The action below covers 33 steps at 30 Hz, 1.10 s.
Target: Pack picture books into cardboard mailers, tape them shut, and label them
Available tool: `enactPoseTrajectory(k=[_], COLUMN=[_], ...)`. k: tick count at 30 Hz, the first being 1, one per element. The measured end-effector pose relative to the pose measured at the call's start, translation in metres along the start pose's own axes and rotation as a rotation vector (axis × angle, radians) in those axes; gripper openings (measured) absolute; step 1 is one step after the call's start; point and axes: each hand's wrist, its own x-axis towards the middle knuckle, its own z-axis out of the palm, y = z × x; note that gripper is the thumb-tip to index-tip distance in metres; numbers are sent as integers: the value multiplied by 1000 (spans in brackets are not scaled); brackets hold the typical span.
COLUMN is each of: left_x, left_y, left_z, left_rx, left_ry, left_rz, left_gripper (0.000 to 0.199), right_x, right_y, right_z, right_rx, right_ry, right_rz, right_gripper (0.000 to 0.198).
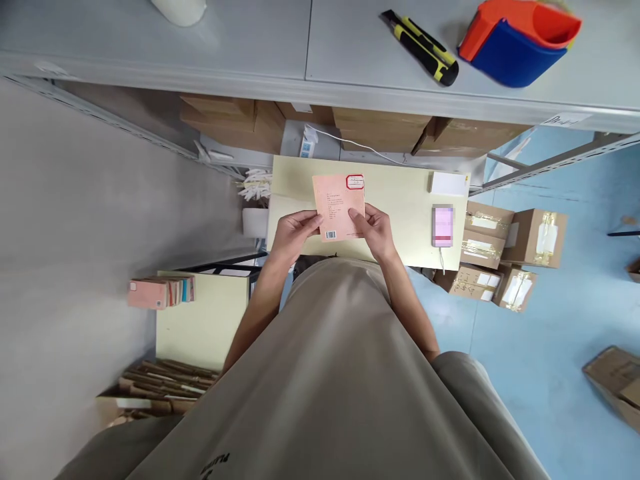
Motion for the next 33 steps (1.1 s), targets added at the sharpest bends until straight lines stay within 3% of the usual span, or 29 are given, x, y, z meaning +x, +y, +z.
enactPoseTrajectory(k=[6, 10, 12, 14, 18, 20, 22, 25, 28, 33], left_x=[-5, -7, -10, -14, -17, -10, 1, 13, 13, 6], left_y=[-2, -5, -6, -8, -11, -10, -5, 4, 12, 17], left_z=[7, 15, 23, 32, 33, 20, 3, -15, -16, -8], left_rx=[-26, 36, 108, 165, 216, 230, 209, 116, 59, 65], left_ry=[110, 198, 239, 210, 10, 48, 105, -14, -106, -74], left_rz=[38, 142, 208, 268, 333, 346, 321, 191, 126, 149], left_gripper=[66, 53, 48, 44, 52, 62, 72, 75, 67, 60], right_x=[6, 3, -2, -8, -11, -9, -7, -6, -6, -5], right_y=[11, 17, 17, 17, 13, 9, 4, -1, -3, 3], right_z=[-5, -5, 4, 15, 21, 12, 1, -7, -5, -3], right_rx=[-131, -239, -258, -249, -227, -207, -197, -162, -114, -138], right_ry=[10, 134, 113, 57, 78, 93, 68, 26, 15, 5], right_rz=[-82, -253, -266, -242, -205, -186, -160, -139, -135, -116], right_gripper=[73, 84, 84, 82, 73, 72, 71, 68, 69, 73])
